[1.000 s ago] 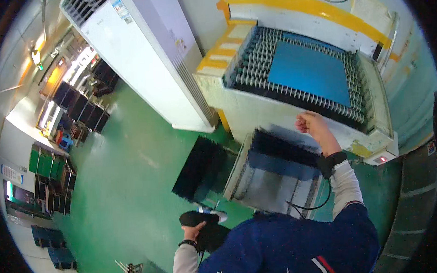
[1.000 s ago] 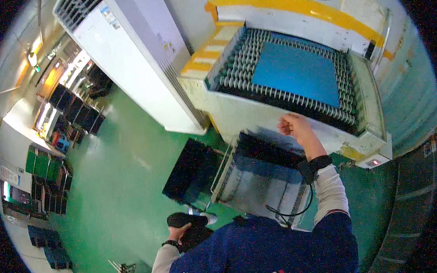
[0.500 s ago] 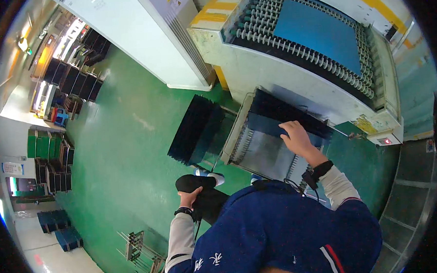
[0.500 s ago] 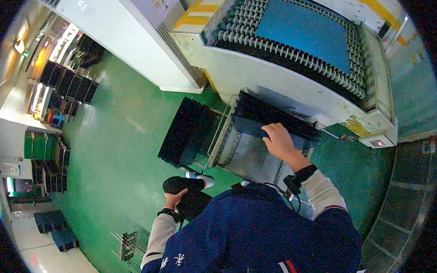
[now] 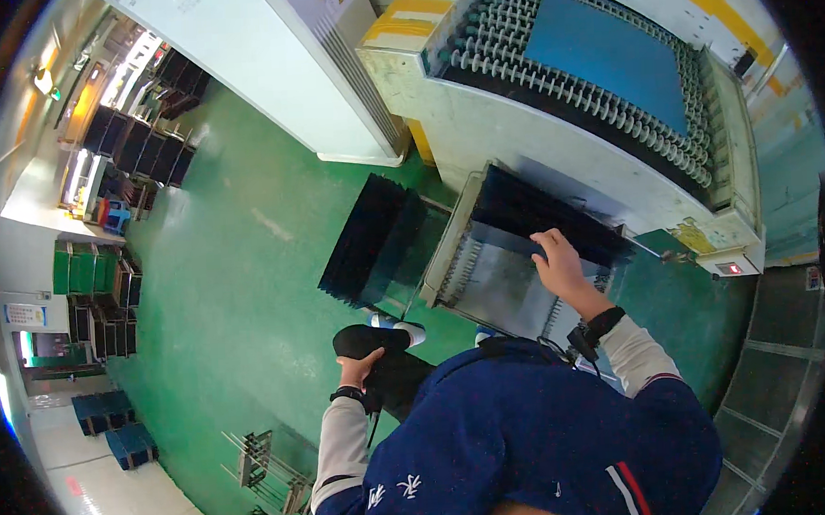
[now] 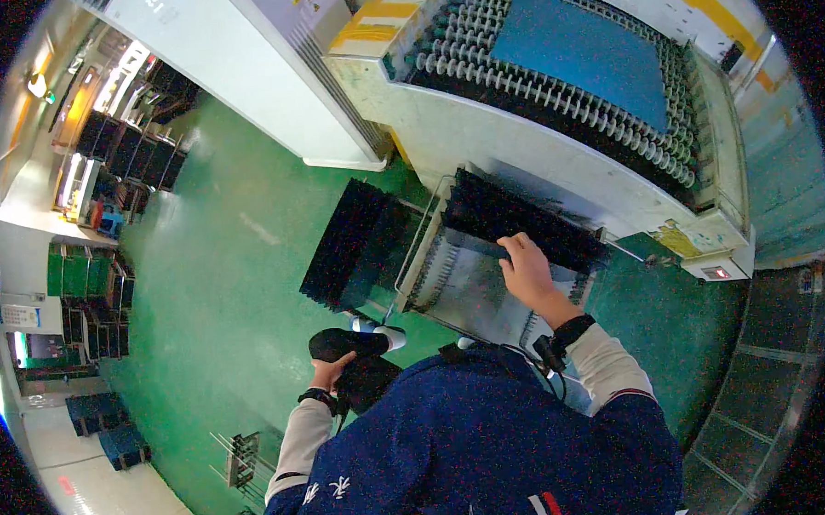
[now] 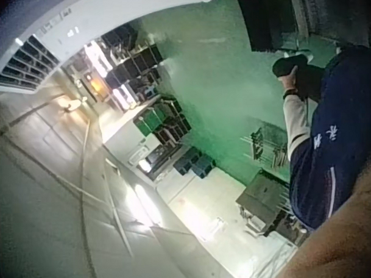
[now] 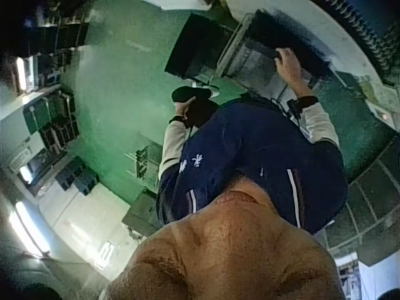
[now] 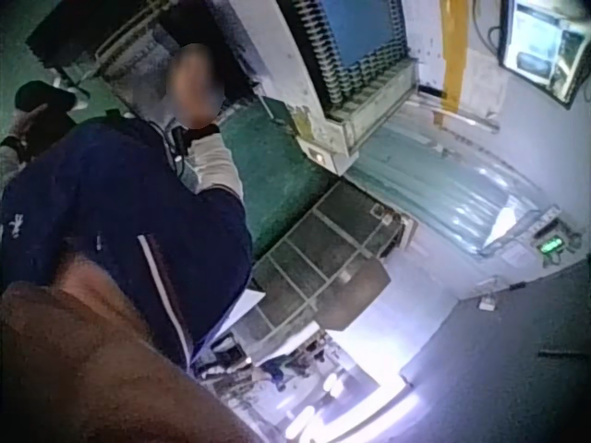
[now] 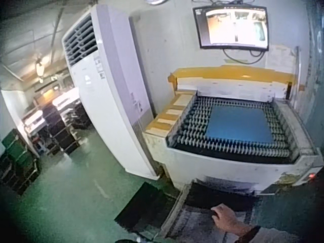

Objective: The recorder moves blue metal sheets from a stack into a processing machine.

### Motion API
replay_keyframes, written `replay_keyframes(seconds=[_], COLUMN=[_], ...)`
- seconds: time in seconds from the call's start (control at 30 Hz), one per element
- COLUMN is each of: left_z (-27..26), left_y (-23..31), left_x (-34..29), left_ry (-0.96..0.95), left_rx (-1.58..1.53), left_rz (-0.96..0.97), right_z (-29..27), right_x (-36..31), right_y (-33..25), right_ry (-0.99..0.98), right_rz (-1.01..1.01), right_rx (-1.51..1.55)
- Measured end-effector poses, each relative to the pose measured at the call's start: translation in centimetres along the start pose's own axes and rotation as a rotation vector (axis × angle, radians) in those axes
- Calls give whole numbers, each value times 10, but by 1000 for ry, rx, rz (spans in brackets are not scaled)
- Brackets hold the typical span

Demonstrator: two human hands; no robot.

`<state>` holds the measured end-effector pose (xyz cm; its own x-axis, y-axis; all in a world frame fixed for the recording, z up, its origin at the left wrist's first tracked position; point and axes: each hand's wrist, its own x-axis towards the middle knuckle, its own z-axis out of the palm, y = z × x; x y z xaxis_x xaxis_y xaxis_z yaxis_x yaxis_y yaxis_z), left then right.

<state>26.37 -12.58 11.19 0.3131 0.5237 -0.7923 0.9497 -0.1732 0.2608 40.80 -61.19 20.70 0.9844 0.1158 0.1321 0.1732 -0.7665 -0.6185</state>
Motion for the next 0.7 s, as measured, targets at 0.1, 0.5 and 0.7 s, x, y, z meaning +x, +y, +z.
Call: replay_keyframes(seconds=[0.1, 0.5, 0.7], left_z=[-4, 1, 1], left_y=[-20, -12, -19], left_x=[19, 11, 28], left_ry=[-6, 36, 52], left_rx=[-43, -17, 98], left_rz=[-8, 68, 38], right_z=[4, 21, 27], right_x=[3, 20, 13], right_y=[3, 58, 63], right_ry=[0, -294, -239], right_rz=[55, 202, 168], right_rx=[-60, -408, -420])
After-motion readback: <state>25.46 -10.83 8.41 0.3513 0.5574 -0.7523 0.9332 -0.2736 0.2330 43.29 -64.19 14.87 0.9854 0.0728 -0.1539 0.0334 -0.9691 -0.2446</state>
